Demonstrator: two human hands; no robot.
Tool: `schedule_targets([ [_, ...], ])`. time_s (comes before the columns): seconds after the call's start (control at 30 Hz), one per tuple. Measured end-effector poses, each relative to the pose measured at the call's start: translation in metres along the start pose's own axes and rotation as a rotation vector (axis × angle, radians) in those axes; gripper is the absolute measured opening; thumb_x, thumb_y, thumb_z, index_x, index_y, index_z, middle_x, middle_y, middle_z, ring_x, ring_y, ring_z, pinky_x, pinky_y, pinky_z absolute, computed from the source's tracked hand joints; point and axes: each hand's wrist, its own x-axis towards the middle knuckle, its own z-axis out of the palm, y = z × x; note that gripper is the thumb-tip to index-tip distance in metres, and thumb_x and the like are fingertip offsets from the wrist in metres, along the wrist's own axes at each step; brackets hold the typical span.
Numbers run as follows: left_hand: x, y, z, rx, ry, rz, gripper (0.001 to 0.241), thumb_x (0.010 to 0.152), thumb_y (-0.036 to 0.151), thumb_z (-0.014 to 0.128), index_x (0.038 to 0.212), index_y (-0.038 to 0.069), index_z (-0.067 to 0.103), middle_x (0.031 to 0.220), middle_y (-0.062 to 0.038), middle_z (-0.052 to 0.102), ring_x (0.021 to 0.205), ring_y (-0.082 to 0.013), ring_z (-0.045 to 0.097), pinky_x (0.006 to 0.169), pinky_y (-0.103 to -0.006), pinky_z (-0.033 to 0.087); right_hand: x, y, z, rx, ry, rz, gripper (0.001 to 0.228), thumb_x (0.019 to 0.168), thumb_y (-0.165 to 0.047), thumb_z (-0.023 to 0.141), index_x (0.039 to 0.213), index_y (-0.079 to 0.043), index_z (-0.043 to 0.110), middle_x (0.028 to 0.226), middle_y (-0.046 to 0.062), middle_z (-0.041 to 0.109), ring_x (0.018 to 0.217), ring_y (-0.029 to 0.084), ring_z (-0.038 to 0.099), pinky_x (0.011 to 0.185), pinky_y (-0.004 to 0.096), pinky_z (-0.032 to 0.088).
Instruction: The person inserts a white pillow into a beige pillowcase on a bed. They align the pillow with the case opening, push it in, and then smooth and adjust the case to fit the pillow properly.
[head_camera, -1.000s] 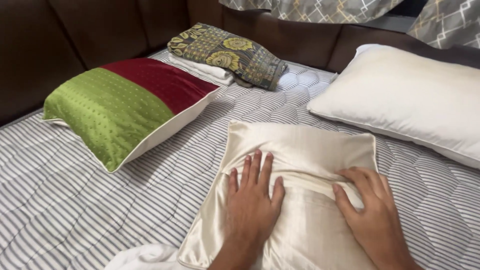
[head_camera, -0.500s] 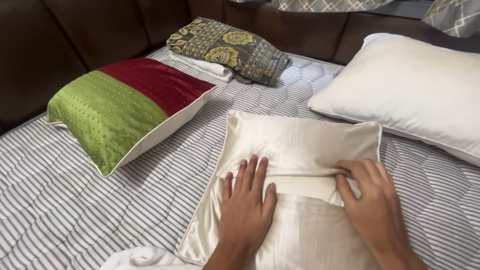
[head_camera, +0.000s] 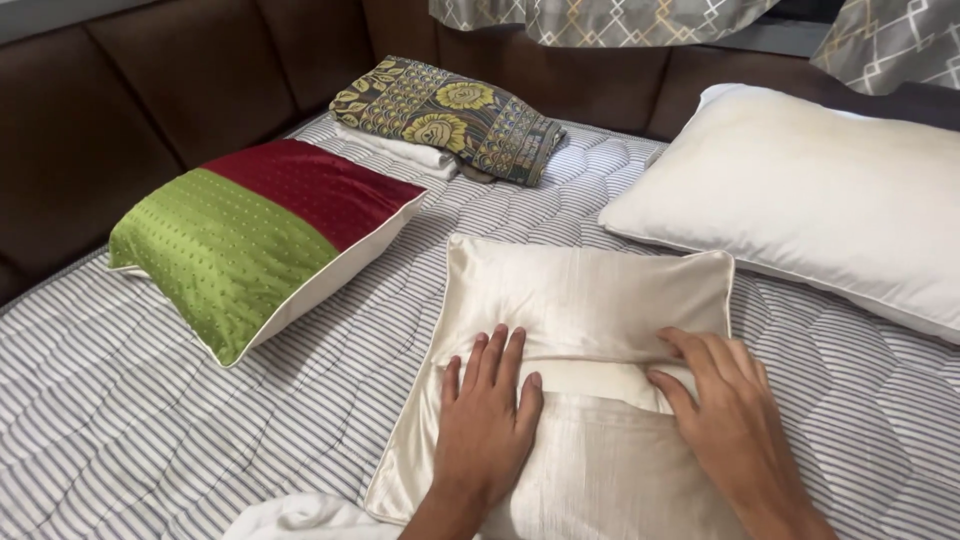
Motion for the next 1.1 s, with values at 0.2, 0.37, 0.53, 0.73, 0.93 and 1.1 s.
schedule_targets([
  [0.2,0.000,0.000,-0.001,0.027,-0.046,-0.017,0.065,0.101,0.045,0.029,0.157,0.012,0.030,0.164,-0.010,0.029,0.154,-0.0260,0.018,0.123,-0.0517,0.006,0.008,0.003,0.010,0.002,-0.019,-0.145,0.041,0.084,-0.020,0.070,0.122,-0.006,0.067,0.108,0.008,0.074,0.099,0.022,0.066,0.088,0.040,0.051],
  [0.37,-0.002,0.005,-0.005,0.037,-0.057,-0.013,0.065,0.100,0.045,0.029,0.157,0.014,0.031,0.164,-0.009,0.029,0.154,-0.0242,0.019,0.123,-0.0513,0.007,0.006,0.012,0.015,-0.071,0.002,-0.094,0.033,0.090,-0.012,0.066,0.123,-0.007,0.069,0.104,0.007,0.075,0.091,0.021,0.069,0.085,0.038,0.055],
  [0.53,-0.007,0.004,-0.002,0.047,-0.074,-0.034,0.065,0.100,0.045,0.028,0.157,0.015,0.030,0.164,-0.008,0.029,0.154,-0.0239,0.019,0.122,-0.0524,0.007,0.010,0.007,0.014,0.035,0.058,-0.140,0.043,0.083,-0.022,0.075,0.120,-0.003,0.069,0.106,0.012,0.075,0.092,0.023,0.069,0.083,0.041,0.057],
  [0.73,-0.008,0.009,-0.003,0.075,-0.076,-0.052,0.064,0.100,0.045,0.029,0.156,0.015,0.030,0.163,-0.007,0.031,0.153,-0.0220,0.021,0.122,-0.0523,0.010,0.002,-0.005,0.017,0.010,0.112,-0.272,0.026,0.086,-0.014,0.074,0.109,-0.005,0.073,0.105,0.010,0.076,0.094,0.022,0.069,0.084,0.042,0.056],
  [0.93,-0.003,0.002,0.005,0.087,-0.035,-0.044,0.062,0.101,0.045,0.029,0.156,0.016,0.030,0.162,-0.007,0.032,0.152,-0.0219,0.022,0.122,-0.0517,0.011,0.000,-0.017,0.004,0.016,0.122,-0.257,0.020,0.083,-0.011,0.072,0.102,-0.004,0.078,0.098,0.007,0.072,0.098,0.022,0.064,0.089,0.040,0.055],
  [1.1,0.001,0.002,0.003,0.072,-0.080,-0.103,0.064,0.101,0.046,0.026,0.159,0.019,0.029,0.162,-0.004,0.031,0.153,-0.0195,0.021,0.123,-0.0508,0.009,-0.002,0.006,0.016,0.017,0.096,-0.278,0.025,0.082,-0.007,0.068,0.106,-0.005,0.078,0.108,0.008,0.073,0.102,0.023,0.065,0.092,0.042,0.053],
])
